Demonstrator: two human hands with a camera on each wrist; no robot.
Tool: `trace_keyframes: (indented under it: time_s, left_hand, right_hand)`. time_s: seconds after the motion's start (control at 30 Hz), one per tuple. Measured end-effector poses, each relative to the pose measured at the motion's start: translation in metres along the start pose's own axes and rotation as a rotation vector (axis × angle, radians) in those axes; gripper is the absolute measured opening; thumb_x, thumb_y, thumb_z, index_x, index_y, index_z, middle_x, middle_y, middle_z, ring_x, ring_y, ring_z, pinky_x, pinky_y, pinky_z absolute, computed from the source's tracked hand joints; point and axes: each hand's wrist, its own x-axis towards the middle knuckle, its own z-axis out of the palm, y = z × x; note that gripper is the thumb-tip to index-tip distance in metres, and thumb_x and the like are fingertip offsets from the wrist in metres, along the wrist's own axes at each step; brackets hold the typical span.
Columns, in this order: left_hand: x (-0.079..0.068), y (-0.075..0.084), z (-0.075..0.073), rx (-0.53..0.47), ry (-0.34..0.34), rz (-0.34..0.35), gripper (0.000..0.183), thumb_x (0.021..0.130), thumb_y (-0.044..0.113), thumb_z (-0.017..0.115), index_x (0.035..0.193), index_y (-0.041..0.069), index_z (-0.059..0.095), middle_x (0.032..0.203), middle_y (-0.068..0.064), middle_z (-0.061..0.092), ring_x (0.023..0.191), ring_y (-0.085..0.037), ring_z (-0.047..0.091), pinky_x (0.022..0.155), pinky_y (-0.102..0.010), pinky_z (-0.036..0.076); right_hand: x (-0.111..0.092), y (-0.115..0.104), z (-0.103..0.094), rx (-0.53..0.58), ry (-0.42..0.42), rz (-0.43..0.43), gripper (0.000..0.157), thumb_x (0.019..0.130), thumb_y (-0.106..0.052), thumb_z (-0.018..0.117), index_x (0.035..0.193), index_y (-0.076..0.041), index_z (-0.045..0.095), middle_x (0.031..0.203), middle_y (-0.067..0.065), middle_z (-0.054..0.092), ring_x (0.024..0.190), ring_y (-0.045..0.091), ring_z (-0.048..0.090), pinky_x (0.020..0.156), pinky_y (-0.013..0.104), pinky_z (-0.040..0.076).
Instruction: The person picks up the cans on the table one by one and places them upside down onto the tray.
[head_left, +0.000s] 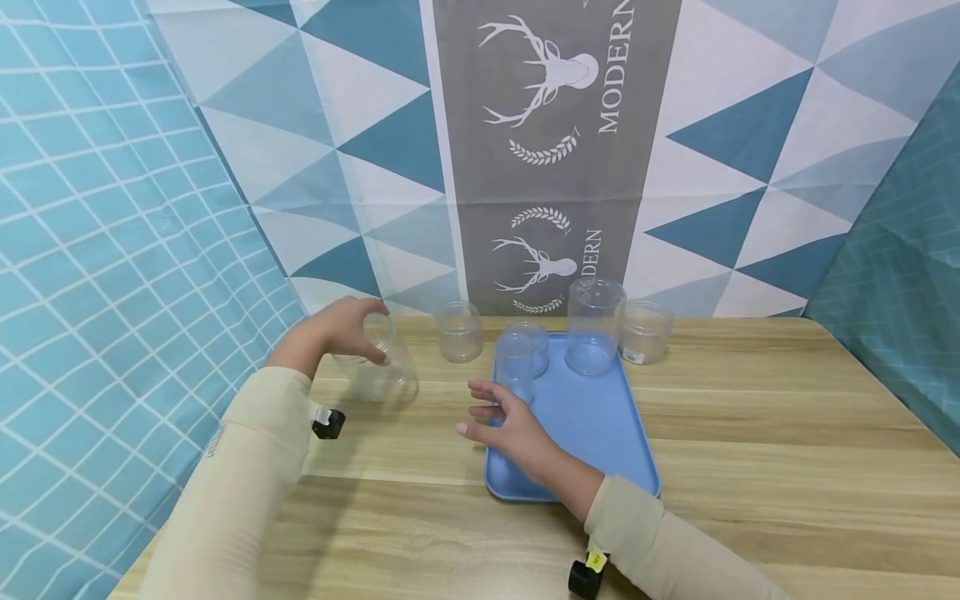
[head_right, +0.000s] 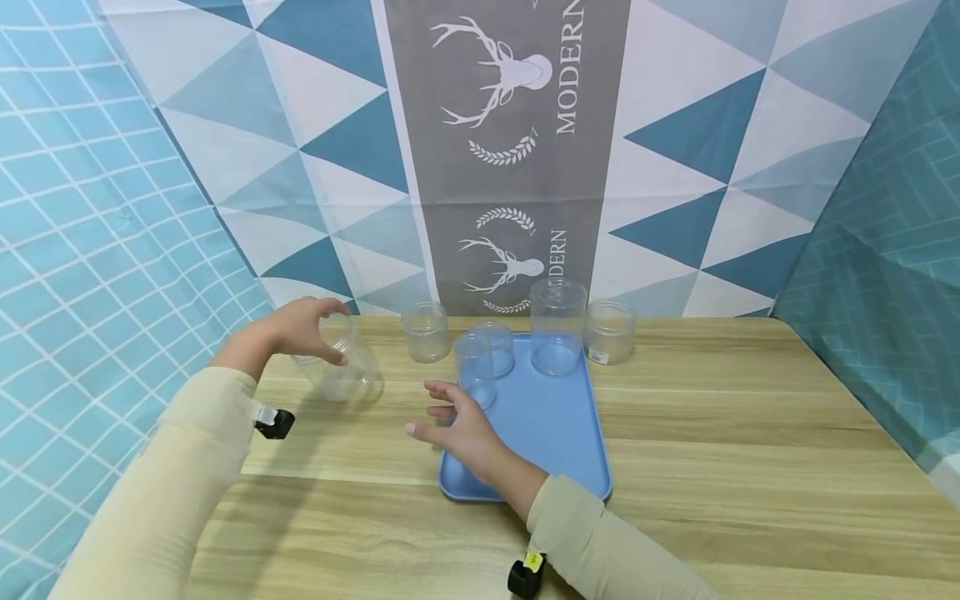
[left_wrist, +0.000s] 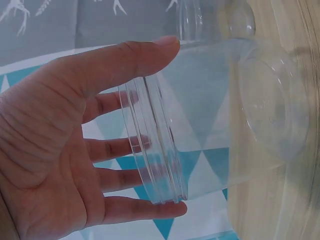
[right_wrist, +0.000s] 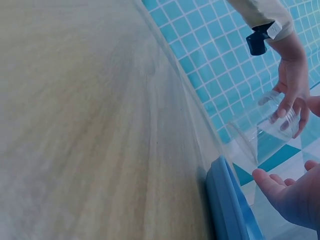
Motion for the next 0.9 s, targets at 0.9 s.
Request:
trace_keyframes:
  time_s: [0.9]
  left_hand:
    - [-0.045,0.049,-0.007,0.023,0.115,0.202,0.079,0.055,0.048,0.078,0.123,0.023,0.046,0.121,-0.007,0.043,0.109,-0.024,0.044,0.086,-0.043,0.04]
  right_hand:
    - [-0.019,0.008,-0.013,0.338,-0.114,0.005,0.057,0.083,-0.007,0.059,0.134,-0.007,0.032,0.134,0.013,0.032,0.117,0.027,0.042,0.092,0.047,0.038]
